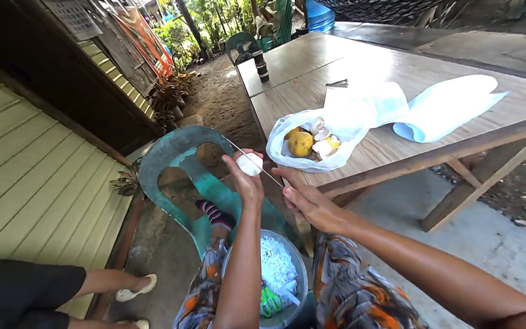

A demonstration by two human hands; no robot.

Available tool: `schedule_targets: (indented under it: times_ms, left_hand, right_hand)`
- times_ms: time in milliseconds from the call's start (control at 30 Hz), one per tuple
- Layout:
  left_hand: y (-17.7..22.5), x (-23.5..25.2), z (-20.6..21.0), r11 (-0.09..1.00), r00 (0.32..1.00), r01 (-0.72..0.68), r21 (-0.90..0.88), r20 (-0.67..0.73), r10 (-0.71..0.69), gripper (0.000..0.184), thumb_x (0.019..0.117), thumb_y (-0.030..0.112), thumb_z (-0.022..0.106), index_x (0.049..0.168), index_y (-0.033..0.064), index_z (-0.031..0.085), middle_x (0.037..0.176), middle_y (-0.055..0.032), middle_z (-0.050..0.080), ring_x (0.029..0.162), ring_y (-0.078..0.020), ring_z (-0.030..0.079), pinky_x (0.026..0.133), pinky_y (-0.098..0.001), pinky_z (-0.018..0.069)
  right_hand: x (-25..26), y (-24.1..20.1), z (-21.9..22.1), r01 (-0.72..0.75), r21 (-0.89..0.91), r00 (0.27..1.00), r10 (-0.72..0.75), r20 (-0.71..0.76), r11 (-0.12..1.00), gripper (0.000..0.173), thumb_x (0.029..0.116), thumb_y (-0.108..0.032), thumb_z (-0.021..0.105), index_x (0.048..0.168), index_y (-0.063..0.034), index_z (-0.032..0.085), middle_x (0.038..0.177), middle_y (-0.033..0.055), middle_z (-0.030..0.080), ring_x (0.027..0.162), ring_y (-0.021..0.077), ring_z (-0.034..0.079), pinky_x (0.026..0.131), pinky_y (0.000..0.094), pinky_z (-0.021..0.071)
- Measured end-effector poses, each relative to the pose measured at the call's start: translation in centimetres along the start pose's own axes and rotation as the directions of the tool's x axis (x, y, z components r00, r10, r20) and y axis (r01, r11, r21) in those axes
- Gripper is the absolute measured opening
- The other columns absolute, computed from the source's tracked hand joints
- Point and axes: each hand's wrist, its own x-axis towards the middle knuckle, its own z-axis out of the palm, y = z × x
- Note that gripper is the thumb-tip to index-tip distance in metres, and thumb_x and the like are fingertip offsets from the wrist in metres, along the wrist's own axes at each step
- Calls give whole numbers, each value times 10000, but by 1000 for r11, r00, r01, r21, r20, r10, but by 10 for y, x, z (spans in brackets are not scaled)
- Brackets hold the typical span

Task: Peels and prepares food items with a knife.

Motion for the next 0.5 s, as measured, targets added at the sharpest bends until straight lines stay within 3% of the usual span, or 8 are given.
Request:
schedule_targets:
  times_ms: [100,233,500]
  left_hand:
    - [3,0,-13,982,979,-183,39,98,178,695,1078,508,28,978,192,639,901,52,706,821,-60,686,741,-228,577]
    - [13,1,-26,947,939,-309,87,182,290,674,1087,507,72,982,211,669,928,72,716,858,-62,691,809,-246,580]
    - [17,-7,-37,940,941,-309,143,187,281,676,1091,510,87,965,208,677,906,74,720,851,-58,694,806,-250,582]
  right_hand:
    - [-6,1,7,37,-27,999,-36,34,999,641,1097,-457,237,1591,-50,272,828,-13,524,635,23,497,583,200,457]
    - [-11,0,14,57,-89,998,-54,35,994,649,1096,-464,222,1591,-50,291,815,13,542,640,71,514,601,254,478]
    - [-14,4,23,35,-145,999,-32,21,989,648,1101,-473,214,1581,-51,320,825,31,551,660,102,528,632,290,495]
